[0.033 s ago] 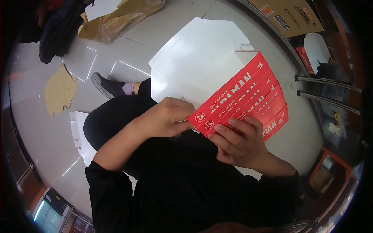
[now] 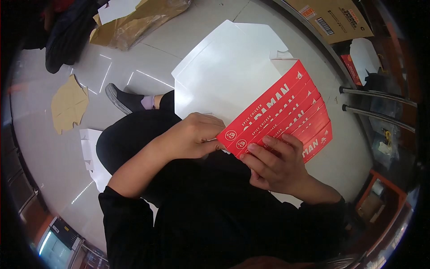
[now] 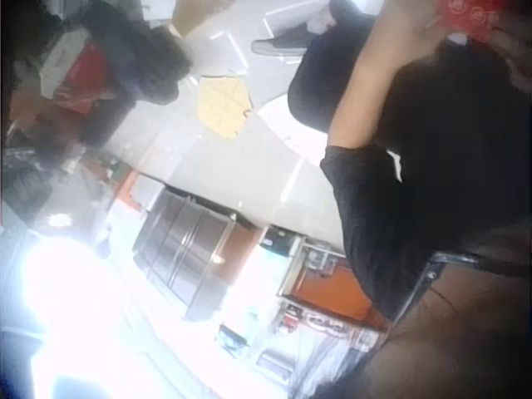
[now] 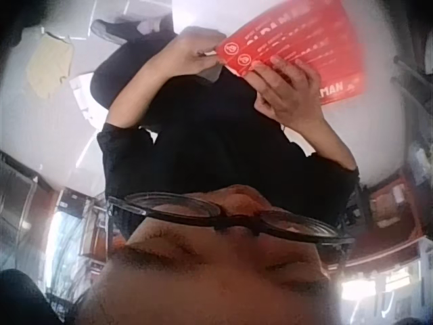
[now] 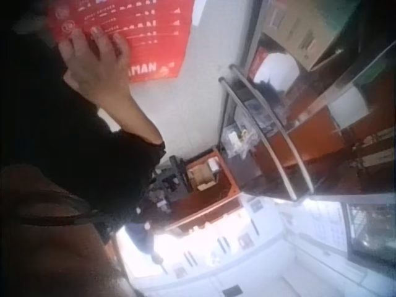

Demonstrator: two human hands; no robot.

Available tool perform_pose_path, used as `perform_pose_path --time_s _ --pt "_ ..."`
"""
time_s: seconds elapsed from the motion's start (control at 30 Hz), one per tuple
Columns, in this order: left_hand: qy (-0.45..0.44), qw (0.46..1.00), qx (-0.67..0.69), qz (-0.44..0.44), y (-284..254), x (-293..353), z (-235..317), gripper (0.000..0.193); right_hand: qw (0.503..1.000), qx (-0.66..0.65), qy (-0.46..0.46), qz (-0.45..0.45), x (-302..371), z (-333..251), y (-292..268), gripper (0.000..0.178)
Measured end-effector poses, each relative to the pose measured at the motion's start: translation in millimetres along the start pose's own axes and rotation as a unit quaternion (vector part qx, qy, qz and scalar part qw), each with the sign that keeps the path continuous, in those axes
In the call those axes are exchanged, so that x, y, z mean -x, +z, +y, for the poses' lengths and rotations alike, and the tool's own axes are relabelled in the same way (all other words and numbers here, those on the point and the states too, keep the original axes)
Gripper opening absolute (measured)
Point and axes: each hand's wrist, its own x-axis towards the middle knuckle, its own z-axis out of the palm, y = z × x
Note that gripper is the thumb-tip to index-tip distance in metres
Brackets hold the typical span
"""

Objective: The person sits on the floor and assembles red and white cardboard boxes by folding the flat pieces into shape and inserting smaller red inserts. The person repeatedly picks up flat pieces, folds them, and stacks the finished boxes.

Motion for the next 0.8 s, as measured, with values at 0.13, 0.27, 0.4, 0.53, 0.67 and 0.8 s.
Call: perform_pose_path --time_s 0.13,0.27,0.4,0.53,0.67,0.8 --pt "0.001 1.000 0.015 -0.015 0.4 1.4 -0.8 0.016 0.998 -0.033 0.025 0.039 -1.9 -3.2 1.0 0.041" --pt "0.028 0.998 0.029 -0.048 0.2 -0.5 -3.3 0.017 0.998 -0.030 0.029 0.049 -0.2 -4.4 2.2 0.041" --pt "0.040 0.998 0.027 -0.033 7.3 -0.6 4.5 0.019 1.000 -0.010 0.004 0.014 3.1 -4.9 1.9 0.056" --pt "0.043 0.997 0.054 -0.036 4.1 -2.1 -1.7 0.021 1.000 -0.015 0.011 0.013 1.1 -4.2 -0.7 0.056" --pt "0.044 0.996 0.069 -0.028 5.7 -1.8 -2.2 0.019 0.999 -0.024 0.009 0.025 4.3 -3.8 -0.8 0.056" --pt "0.055 0.996 0.052 -0.040 4.8 -1.9 -2.7 0.016 0.999 -0.033 0.011 0.039 6.1 -4.5 0.0 0.057"
